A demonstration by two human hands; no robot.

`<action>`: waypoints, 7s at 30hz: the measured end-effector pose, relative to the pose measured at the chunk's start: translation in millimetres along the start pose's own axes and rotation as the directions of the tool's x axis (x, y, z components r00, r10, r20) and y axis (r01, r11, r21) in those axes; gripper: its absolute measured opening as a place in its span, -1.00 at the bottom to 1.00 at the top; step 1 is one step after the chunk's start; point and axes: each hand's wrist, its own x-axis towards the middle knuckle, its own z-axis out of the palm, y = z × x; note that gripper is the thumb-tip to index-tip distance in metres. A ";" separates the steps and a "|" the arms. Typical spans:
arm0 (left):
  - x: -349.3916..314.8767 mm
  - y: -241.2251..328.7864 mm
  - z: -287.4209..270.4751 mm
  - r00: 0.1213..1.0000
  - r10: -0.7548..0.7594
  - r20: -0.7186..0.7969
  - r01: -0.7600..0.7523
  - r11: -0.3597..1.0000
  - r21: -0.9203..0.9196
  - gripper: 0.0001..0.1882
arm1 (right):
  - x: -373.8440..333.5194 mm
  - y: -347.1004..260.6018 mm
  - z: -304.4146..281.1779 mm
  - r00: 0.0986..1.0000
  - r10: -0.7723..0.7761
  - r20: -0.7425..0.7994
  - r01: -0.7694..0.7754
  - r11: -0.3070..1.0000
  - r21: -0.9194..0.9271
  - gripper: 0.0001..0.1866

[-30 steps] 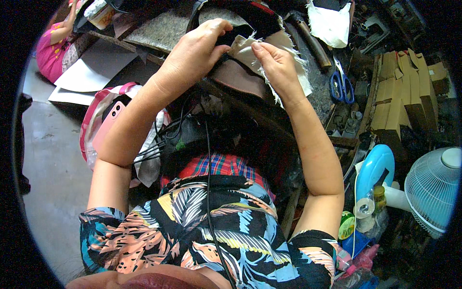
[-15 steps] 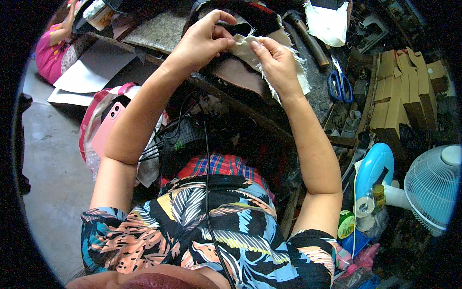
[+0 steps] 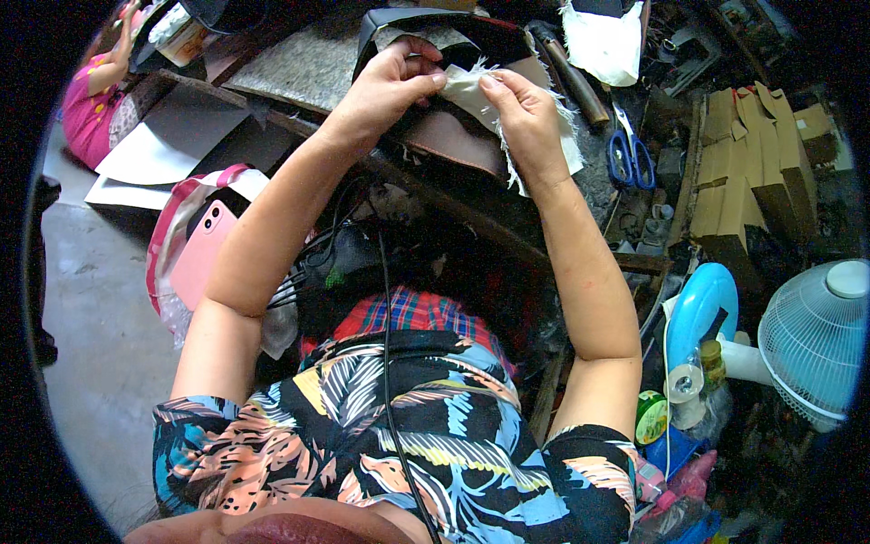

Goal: The person trims a white fabric insert with scissors and fits it into the opening of a black shoe. They repeatedly adjust the fabric, cut small excess pieces, and press the insert into place. A second shoe is briefly handled and set aside.

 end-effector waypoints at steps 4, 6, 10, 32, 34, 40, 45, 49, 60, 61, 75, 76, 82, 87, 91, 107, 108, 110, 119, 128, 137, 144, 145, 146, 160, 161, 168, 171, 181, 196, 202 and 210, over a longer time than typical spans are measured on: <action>-1.1 -3.4 3.6 0.998 0.054 0.016 -0.055 0.997 0.063 -0.64 | 0.6 -5.1 -1.8 0.997 0.015 0.075 -0.002 0.985 -0.172 -0.79; -1.5 -3.2 4.3 0.997 0.076 0.017 -0.077 0.995 0.061 -0.64 | 0.5 -6.1 -1.4 0.994 0.068 0.083 -0.058 0.992 -0.116 -0.81; -1.1 -2.1 3.4 0.999 0.031 0.019 -0.032 0.999 0.016 -0.68 | 0.6 -4.9 -0.6 0.991 0.099 0.093 -0.100 0.995 0.000 -0.83; 7.2 -7.7 6.8 0.998 0.043 -0.036 -0.038 0.990 0.134 -0.72 | 3.0 1.2 -2.7 0.994 0.037 0.102 -0.029 0.997 -0.075 -0.82; 8.4 -9.0 7.9 0.999 0.020 -0.050 -0.017 0.998 0.059 -0.74 | 2.8 2.0 -1.7 0.993 0.008 0.119 -0.001 0.999 -0.053 -0.82; 8.9 -5.8 7.2 1.000 -0.002 -0.022 0.002 1.000 -0.017 -0.74 | 3.7 2.3 -2.5 0.991 0.008 0.134 -0.011 1.000 0.019 -0.86; 2.4 -0.9 -1.6 0.994 0.026 0.110 -0.013 0.993 -0.118 -0.70 | 3.8 -0.8 -7.4 0.989 0.128 0.069 -0.136 0.984 0.116 -0.86; 2.1 -3.0 -1.8 0.987 0.071 0.147 -0.058 0.994 -0.090 -0.57 | 3.0 -4.0 -7.7 0.992 0.118 0.051 -0.123 0.986 0.116 -0.86; 1.5 -14.6 2.8 0.983 0.179 -0.032 -0.170 0.967 0.189 -0.89 | -5.9 -25.0 -5.2 0.812 -0.464 0.354 0.584 0.629 -0.514 -0.88; 1.7 -15.0 2.0 0.985 0.167 -0.048 -0.152 0.962 0.228 -0.89 | -6.8 -26.1 -6.1 0.853 -0.428 0.298 0.520 0.733 -0.438 -0.87; -3.6 -7.9 5.5 0.949 0.316 0.010 -0.298 0.882 0.365 -0.70 | -2.6 -20.3 -6.1 0.970 -0.085 0.228 0.158 0.932 -0.325 -0.81; -3.9 -7.4 6.6 0.938 0.346 -0.016 -0.307 0.852 0.424 -0.67 | -2.4 -21.0 -8.9 0.966 -0.061 0.251 0.147 0.930 -0.337 -0.81; -4.7 -5.7 10.2 0.960 0.280 0.015 -0.257 0.856 0.449 -0.64 | 1.5 -21.8 -18.3 0.942 0.097 0.321 0.025 0.934 -0.356 -0.78; -5.4 -5.4 11.5 0.944 0.329 0.028 -0.296 0.804 0.515 -0.62 | -1.3 -17.8 -12.0 0.960 0.013 0.281 0.053 0.973 -0.226 -0.79; -5.5 -6.7 12.2 0.937 0.350 0.018 -0.307 0.796 0.521 -0.62 | -1.1 -19.4 -14.0 0.950 0.027 0.310 0.089 0.931 -0.354 -0.81; -6.7 -1.1 12.9 0.951 0.297 0.085 -0.296 0.796 0.528 -0.72 | -5.0 -22.8 -11.8 0.886 -0.334 0.322 0.463 0.603 -0.650 -0.88; -6.7 -1.4 12.7 0.947 0.305 0.096 -0.307 0.783 0.541 -0.74 | -5.4 -24.1 -12.9 0.896 -0.313 0.315 0.444 0.603 -0.663 -0.87; -6.2 -2.5 12.2 0.944 0.315 0.104 -0.317 0.768 0.557 -0.77 | -6.0 -26.1 -14.9 0.923 -0.246 0.296 0.381 0.700 -0.605 -0.87; -6.1 -5.0 10.3 0.944 0.321 0.080 -0.307 0.760 0.573 -0.77 | -2.3 -15.6 -11.5 0.934 -0.261 0.245 0.344 0.845 -0.409 -0.78; -3.1 -6.6 7.8 0.937 0.328 0.117 -0.335 0.756 0.563 -0.78 | 2.4 -13.3 -22.3 0.911 -0.183 0.369 0.367 0.768 -0.525 -0.81; -4.6 -8.5 7.6 0.931 0.344 0.124 -0.356 0.770 0.530 -0.80 | 0.0 -17.8 -27.0 0.932 -0.051 0.359 0.254 0.799 -0.545 -0.84; -5.2 -10.8 8.5 0.926 0.367 0.085 -0.352 0.763 0.541 -0.81 | -4.4 -23.0 -25.4 0.964 -0.040 0.262 0.149 0.901 -0.408 -0.80; -5.2 -10.9 8.7 0.922 0.380 0.074 -0.355 0.753 0.554 -0.80 | -4.9 -22.8 -24.3 0.961 -0.048 0.272 0.164 0.890 -0.425 -0.80; -5.3 -10.7 9.2 0.923 0.380 0.067 -0.351 0.753 0.557 -0.80 | -4.9 -23.0 -24.2 0.951 -0.072 0.300 0.224 0.829 -0.513 -0.79; -4.6 -3.8 13.8 0.942 0.335 -0.019 -0.272 0.795 0.543 -0.75 | -2.9 -17.2 -25.8 0.930 -0.099 0.355 0.208 0.936 -0.283 -0.81; -2.7 -1.5 12.0 0.954 0.299 -0.028 -0.259 0.864 0.432 -0.72 | -2.2 -17.2 -24.2 0.908 -0.125 0.399 0.259 0.917 -0.303 -0.81; -3.6 17.3 -2.5 0.975 0.223 0.021 -0.192 0.784 0.590 -0.61 | -1.8 -22.1 -21.7 0.810 -0.230 0.540 0.510 0.730 -0.454 -0.80; -16.4 18.2 -2.1 0.971 0.214 0.111 -0.235 0.733 0.639 -0.65 | -2.8 -23.7 -23.4 0.821 -0.190 0.538 0.468 0.765 -0.443 -0.77; -29.6 8.9 -3.5 0.833 0.511 0.215 -0.476 0.462 0.748 -0.70 | -0.9 -21.8 -24.5 0.866 -0.124 0.484 0.338 0.859 -0.385 -0.78; -47.7 5.0 -11.3 0.750 0.542 0.379 -0.576 0.253 0.777 -0.83 | -1.5 -8.6 -13.5 0.915 -0.104 0.391 0.309 0.803 -0.510 -0.82; -52.0 -1.3 -16.0 0.687 0.623 0.373 -0.650 0.298 0.699 -0.85 | 0.2 -2.8 -15.4 0.890 -0.111 0.442 0.346 0.795 -0.498 -0.78; -60.7 -3.8 -16.0 0.688 0.643 0.335 -0.618 0.278 0.735 -0.75 | 1.8 -6.0 -14.6 0.899 -0.089 0.429 0.297 0.842 -0.450 -0.76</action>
